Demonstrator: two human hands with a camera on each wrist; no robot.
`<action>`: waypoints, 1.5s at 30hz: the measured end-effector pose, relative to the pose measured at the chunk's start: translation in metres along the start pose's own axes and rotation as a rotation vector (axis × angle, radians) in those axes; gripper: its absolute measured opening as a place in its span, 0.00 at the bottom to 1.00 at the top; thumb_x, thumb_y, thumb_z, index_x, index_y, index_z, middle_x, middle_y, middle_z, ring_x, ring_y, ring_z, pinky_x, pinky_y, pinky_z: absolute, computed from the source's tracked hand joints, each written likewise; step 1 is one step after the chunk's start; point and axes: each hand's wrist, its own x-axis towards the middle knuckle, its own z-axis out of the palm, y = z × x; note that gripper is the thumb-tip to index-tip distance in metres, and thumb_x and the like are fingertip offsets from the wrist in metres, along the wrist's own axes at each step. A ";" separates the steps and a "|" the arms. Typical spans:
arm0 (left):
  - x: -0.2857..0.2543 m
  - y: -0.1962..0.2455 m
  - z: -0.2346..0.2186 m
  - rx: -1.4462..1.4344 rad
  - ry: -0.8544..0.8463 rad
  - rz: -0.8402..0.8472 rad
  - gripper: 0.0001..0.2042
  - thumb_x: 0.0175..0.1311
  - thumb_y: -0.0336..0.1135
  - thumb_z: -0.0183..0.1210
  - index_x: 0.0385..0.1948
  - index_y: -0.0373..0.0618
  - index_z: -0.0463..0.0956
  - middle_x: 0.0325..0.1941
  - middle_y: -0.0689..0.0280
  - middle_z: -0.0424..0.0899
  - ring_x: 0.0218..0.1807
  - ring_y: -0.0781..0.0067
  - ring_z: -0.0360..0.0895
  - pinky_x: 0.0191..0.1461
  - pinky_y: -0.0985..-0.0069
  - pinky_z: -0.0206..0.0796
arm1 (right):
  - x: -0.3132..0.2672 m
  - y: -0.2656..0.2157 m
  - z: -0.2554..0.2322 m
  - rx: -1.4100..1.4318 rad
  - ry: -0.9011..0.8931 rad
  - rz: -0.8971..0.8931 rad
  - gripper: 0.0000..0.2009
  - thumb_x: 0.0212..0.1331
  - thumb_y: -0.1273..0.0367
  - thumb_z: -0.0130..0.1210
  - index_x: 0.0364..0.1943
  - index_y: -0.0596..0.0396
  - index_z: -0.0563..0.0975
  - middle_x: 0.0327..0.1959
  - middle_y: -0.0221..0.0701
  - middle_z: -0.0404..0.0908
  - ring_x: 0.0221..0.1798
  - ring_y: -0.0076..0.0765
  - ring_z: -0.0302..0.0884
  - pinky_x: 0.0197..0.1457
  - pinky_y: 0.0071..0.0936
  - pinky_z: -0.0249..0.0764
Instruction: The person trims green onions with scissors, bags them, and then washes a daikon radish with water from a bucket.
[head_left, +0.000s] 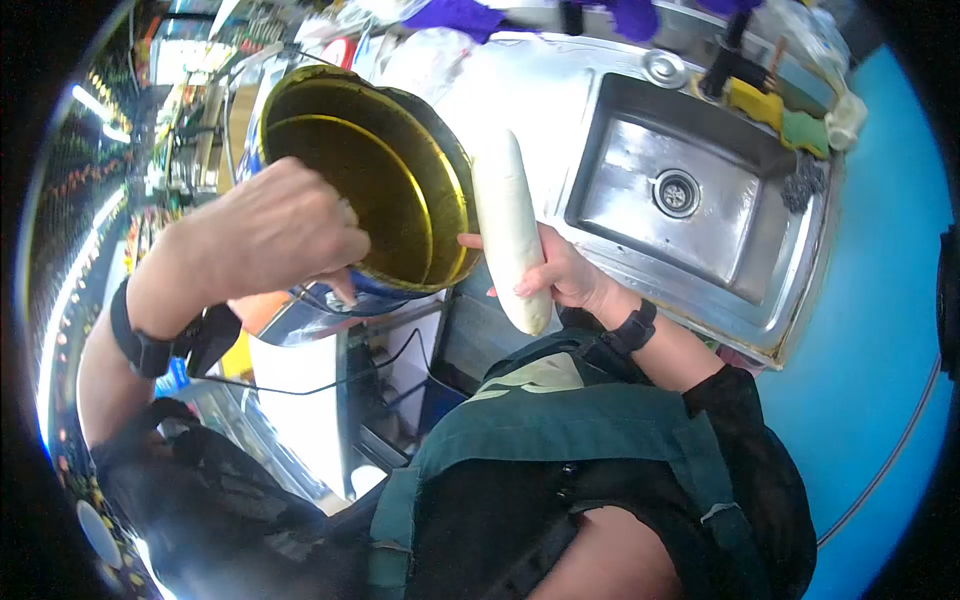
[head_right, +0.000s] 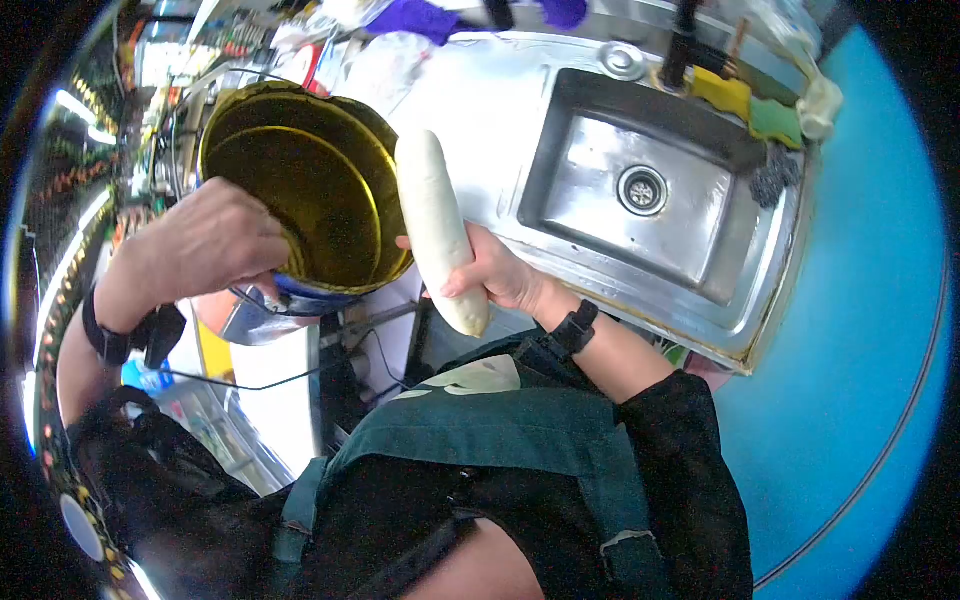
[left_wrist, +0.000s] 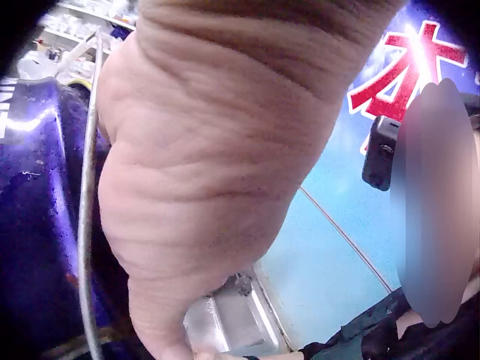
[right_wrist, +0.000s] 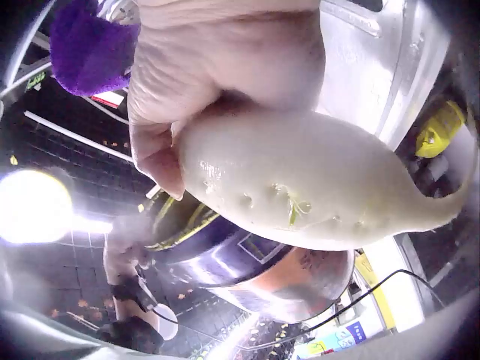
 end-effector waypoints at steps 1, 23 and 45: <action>-0.019 0.001 0.020 -0.009 0.085 -0.010 0.14 0.46 0.41 0.63 0.15 0.45 0.69 0.16 0.66 0.72 0.25 0.63 0.76 0.29 0.66 0.66 | 0.005 0.001 0.006 -0.007 -0.007 0.035 0.45 0.33 0.72 0.64 0.65 0.58 0.59 0.66 0.49 0.63 0.54 0.38 0.74 0.50 0.35 0.81; 0.024 0.056 0.579 -0.706 0.459 -0.305 0.12 0.50 0.44 0.60 0.26 0.46 0.78 0.31 0.65 0.80 0.41 0.61 0.78 0.40 0.64 0.71 | 0.037 0.084 0.031 -0.469 0.436 0.503 0.43 0.34 0.68 0.67 0.60 0.69 0.60 0.59 0.59 0.67 0.58 0.59 0.72 0.49 0.42 0.80; 0.504 -0.126 0.687 -0.402 1.045 -0.539 0.07 0.52 0.37 0.56 0.25 0.52 0.84 0.31 0.65 0.85 0.40 0.63 0.82 0.46 0.64 0.72 | -0.037 0.057 -0.009 -0.491 0.801 0.316 0.41 0.33 0.75 0.69 0.58 0.60 0.59 0.58 0.62 0.66 0.51 0.67 0.75 0.46 0.51 0.81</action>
